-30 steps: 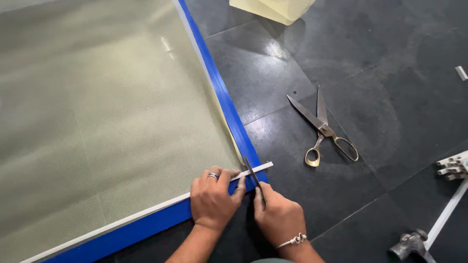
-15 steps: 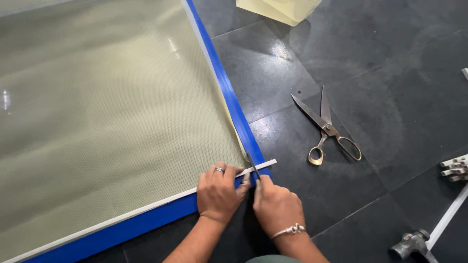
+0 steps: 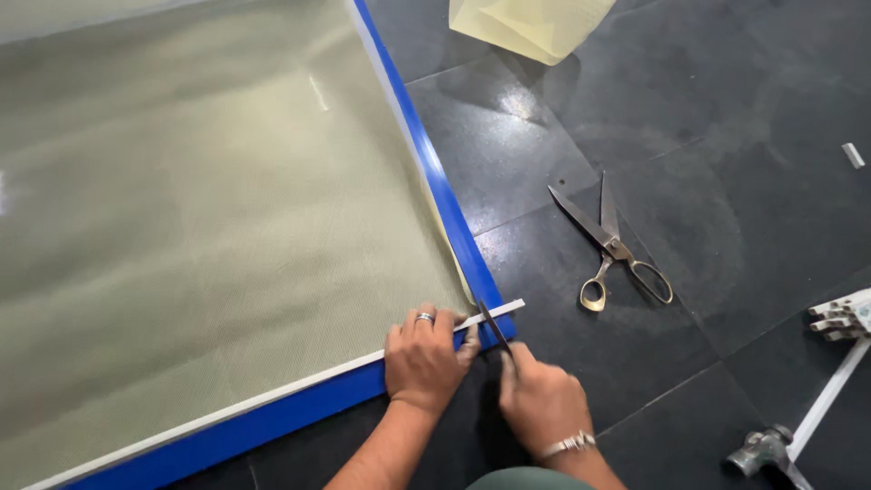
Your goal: The person assembles a window screen by cutting white plastic splines to length, inserting them into the blue frame, and securing the mesh with a hammer. They then trim the excess mesh with shears and continue fitting additional spline segments along the frame edges.
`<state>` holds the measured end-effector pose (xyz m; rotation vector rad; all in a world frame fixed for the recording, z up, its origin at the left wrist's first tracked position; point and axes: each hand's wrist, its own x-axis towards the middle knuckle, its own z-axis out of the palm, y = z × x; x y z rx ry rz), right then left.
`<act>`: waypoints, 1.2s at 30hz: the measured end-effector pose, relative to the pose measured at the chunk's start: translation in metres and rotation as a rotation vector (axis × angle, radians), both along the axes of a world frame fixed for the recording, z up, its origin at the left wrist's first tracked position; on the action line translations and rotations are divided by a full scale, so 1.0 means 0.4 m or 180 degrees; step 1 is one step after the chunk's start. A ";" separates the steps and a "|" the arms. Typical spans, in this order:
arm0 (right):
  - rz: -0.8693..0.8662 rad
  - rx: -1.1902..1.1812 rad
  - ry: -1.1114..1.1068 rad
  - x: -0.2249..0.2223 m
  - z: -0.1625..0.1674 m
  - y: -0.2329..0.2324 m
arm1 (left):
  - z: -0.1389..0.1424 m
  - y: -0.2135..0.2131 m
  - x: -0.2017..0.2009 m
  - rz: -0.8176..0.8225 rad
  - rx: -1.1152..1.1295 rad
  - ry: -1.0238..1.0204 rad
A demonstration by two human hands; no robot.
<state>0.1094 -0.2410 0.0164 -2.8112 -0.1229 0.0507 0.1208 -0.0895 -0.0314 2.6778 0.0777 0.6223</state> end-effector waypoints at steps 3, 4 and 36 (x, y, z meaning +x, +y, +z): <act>-0.0080 -0.0116 0.0046 0.022 -0.031 0.027 | -0.005 0.006 -0.016 -0.0027 -0.0058 0.0003; -0.0068 -0.0058 0.0034 0.017 -0.041 0.029 | -0.004 0.010 -0.022 -0.0041 -0.0085 -0.0019; -0.1154 0.2348 -0.0833 -0.447 0.479 0.222 | 0.720 0.180 -0.395 -0.1227 -0.0232 0.0229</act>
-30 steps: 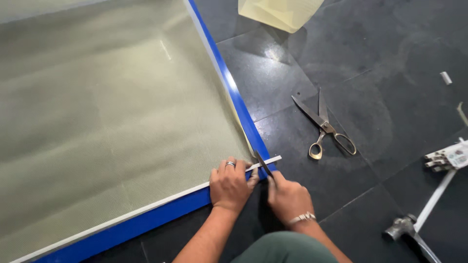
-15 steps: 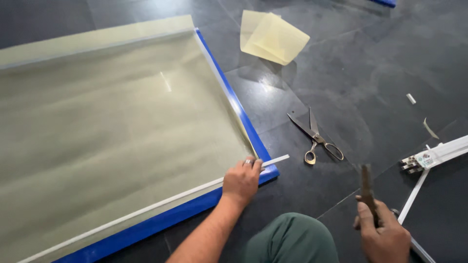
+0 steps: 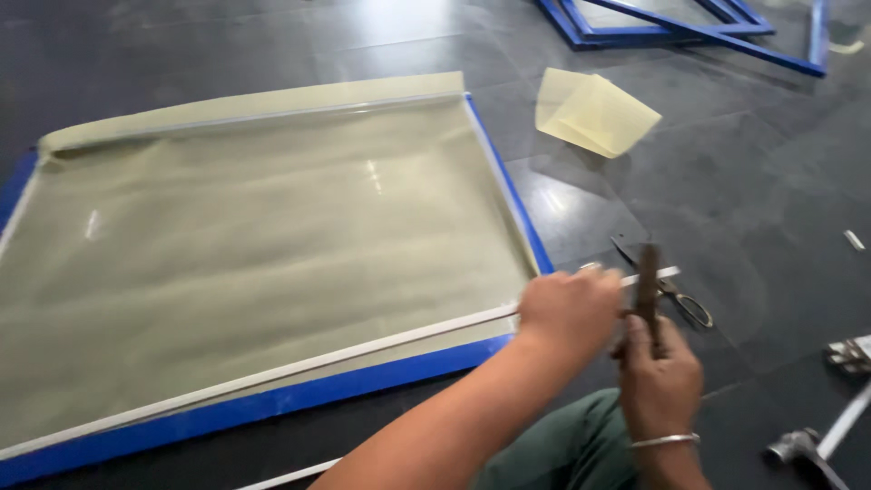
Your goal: The person assembles a window screen by cutting white plastic splines to length, inserting them into the blue frame, and securing the mesh with a hammer. They then trim the excess mesh with shears and continue fitting additional spline segments along the frame edges.
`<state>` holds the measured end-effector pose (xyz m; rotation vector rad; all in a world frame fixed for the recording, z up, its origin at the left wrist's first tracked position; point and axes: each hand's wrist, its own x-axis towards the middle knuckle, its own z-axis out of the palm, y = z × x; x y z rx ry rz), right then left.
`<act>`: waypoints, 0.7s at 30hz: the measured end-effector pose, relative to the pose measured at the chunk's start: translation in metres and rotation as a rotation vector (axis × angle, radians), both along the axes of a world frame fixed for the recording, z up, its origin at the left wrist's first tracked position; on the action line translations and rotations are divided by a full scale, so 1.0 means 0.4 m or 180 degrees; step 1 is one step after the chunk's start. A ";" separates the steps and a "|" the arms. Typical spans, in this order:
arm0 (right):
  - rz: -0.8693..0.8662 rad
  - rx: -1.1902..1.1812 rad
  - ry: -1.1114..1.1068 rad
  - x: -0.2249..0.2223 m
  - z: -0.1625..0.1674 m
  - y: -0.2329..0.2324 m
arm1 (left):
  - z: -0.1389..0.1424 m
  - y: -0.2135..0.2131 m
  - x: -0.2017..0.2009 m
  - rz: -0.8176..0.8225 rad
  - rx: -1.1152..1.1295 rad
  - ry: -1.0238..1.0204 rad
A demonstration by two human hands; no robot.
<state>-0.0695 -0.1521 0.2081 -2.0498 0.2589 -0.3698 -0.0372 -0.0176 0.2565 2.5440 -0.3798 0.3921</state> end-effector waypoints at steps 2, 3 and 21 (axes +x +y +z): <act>-0.0038 0.0064 -0.0144 -0.009 0.012 -0.006 | 0.066 -0.029 0.018 -0.0194 0.0181 0.0419; -0.0052 -0.0077 -0.0252 -0.012 0.018 -0.007 | 0.094 -0.058 0.018 -0.0108 0.0462 0.0396; 0.2098 -0.1475 0.1359 -0.150 -0.288 0.443 | -0.531 0.625 -0.339 0.1023 0.0420 0.1280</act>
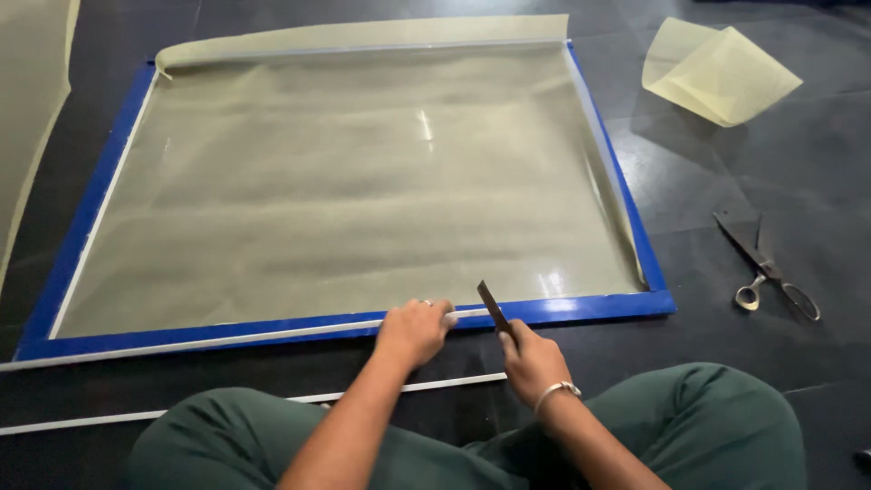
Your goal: The person assembles a window screen by cutting white plastic splines to length, inserting them into the blue frame, and securing the mesh with a hammer. They then trim the excess mesh with shears and continue fitting additional spline segments along the frame edges.
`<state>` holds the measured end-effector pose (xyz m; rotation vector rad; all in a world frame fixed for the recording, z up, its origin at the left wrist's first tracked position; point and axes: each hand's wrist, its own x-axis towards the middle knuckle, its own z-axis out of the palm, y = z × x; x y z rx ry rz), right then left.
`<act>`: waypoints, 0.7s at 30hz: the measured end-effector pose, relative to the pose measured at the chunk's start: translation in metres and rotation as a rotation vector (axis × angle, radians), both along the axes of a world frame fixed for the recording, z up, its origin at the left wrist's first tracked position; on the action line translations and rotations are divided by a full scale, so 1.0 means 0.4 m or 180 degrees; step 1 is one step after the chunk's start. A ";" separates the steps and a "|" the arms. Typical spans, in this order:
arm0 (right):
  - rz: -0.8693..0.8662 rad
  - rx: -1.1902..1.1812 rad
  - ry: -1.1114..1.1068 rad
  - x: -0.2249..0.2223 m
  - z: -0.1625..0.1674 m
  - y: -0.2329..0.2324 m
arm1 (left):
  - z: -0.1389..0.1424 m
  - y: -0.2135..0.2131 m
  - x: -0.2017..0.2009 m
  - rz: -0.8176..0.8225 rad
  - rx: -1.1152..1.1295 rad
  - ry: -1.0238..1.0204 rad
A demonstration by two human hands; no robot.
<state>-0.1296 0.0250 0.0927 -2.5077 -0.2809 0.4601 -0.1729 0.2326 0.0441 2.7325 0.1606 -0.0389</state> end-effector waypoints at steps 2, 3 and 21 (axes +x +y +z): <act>0.0034 -0.0331 -0.0124 -0.007 -0.009 0.052 | -0.026 0.002 0.013 0.0079 -0.0006 0.0128; 0.0002 -0.0445 -0.0069 -0.023 -0.014 0.070 | -0.037 0.001 0.008 0.0117 -0.0050 0.0154; 0.0253 -0.1275 -0.0124 -0.084 -0.052 0.130 | -0.047 0.028 0.034 0.0391 -0.0427 0.0663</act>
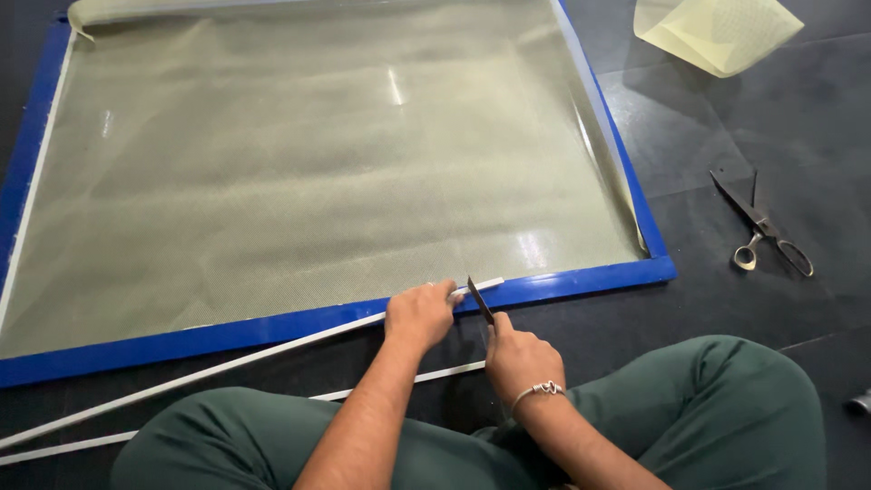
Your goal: The person assembles a window screen by cutting white plastic splines to length, inserting them into the blue frame, and securing the mesh with a hammer. They then trim the excess mesh with shears and continue fitting additional spline segments along the frame edges.
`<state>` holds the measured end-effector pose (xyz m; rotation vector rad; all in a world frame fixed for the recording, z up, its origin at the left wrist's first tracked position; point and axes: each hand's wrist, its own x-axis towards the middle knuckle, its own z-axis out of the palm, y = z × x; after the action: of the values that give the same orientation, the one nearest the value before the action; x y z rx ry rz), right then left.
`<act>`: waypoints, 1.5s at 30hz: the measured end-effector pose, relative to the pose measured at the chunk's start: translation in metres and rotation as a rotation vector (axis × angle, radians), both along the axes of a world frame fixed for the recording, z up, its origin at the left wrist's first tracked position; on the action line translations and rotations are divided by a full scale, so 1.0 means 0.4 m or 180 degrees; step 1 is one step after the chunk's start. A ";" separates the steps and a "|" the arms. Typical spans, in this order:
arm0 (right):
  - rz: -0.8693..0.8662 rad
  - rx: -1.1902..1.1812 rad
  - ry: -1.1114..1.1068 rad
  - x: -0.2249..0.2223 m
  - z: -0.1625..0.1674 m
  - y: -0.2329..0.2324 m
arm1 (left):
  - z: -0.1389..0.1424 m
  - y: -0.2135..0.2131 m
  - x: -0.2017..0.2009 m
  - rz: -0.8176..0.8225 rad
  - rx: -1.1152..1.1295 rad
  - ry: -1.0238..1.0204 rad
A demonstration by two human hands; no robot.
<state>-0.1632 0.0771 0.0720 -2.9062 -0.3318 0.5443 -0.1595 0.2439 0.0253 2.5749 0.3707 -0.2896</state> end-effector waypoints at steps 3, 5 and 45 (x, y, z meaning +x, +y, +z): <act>0.0061 0.0080 -0.0104 0.025 -0.008 0.027 | -0.007 -0.001 0.008 0.0000 -0.0014 -0.0114; -0.0018 0.0198 -0.0179 0.025 -0.012 0.027 | -0.009 0.000 0.014 0.0017 0.0019 -0.0052; -0.0052 0.0288 -0.0095 0.070 -0.075 0.031 | -0.048 -0.004 0.029 -0.0105 0.0026 -0.0213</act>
<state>-0.1352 0.0896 0.0418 -2.8297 -0.3274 0.4712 -0.1479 0.2422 0.0059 2.5935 0.3059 -0.2133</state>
